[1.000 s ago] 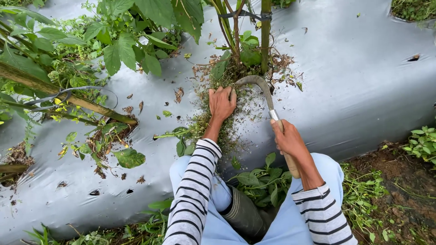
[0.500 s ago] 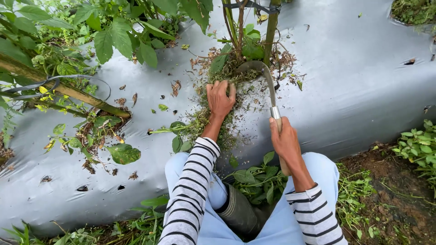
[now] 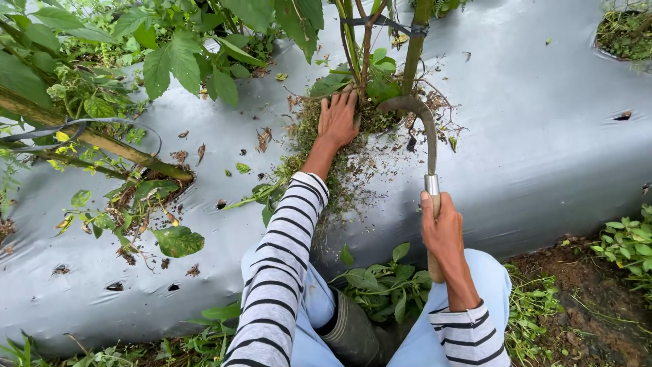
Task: The person squats beside a row of tomato plants and uses a sickle to cut weeds growing around the base of the plants. They pull the cut weeds away by hand and continue trimming vegetation near the plastic mulch.
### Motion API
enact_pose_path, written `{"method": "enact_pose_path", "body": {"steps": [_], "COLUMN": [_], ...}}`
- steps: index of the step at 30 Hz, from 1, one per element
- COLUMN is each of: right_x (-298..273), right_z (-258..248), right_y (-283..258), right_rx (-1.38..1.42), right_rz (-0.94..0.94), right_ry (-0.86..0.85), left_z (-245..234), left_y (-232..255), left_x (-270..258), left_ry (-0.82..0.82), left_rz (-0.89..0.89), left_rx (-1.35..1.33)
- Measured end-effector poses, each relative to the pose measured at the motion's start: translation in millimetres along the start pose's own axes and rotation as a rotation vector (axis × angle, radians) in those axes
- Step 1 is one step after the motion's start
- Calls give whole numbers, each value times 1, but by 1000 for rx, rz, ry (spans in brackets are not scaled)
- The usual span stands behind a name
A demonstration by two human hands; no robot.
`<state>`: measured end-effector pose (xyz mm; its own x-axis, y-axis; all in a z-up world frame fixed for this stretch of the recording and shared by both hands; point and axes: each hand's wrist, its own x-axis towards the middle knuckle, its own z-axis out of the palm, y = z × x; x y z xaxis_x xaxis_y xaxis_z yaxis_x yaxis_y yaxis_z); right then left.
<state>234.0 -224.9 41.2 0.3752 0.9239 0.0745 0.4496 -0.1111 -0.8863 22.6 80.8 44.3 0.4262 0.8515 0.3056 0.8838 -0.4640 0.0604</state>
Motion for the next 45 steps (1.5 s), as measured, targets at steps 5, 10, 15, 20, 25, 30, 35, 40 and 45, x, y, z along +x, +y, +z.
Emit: {"method": "enact_pose_path", "body": {"steps": [5,10,15,20,25,30,35,40,45], "right_x": [3,8,5,-1,0,-6,-3,-1,1], "right_z": [3,9,6,-2,3,4,0,5,5], "right_y": [-12,-15,-12,-13,-10,-24,-9,-6,-3], "right_rx": [-3,-6,-69,-71,-61,-31,-7,15,17], "right_rz": [12,-7,-59,-85,-71,-85,-120,-135,-145], "right_ry": [-26,-7,44,63,83,126,176,183,182], "left_z": [19,74,66,58,19,-36,15,68,34], "left_y": [-7,-6,-16,-23,27,96,89,62,57], "left_x": [5,15,4,-19,-46,-39,13,26,1], "left_ry": [-13,-25,100,128,206,87,-76,-54,13], "left_rz": [40,83,113,166,320,130,25,51,31], "left_rx": [158,548,475,-104,-36,80,22,89,-189]}}
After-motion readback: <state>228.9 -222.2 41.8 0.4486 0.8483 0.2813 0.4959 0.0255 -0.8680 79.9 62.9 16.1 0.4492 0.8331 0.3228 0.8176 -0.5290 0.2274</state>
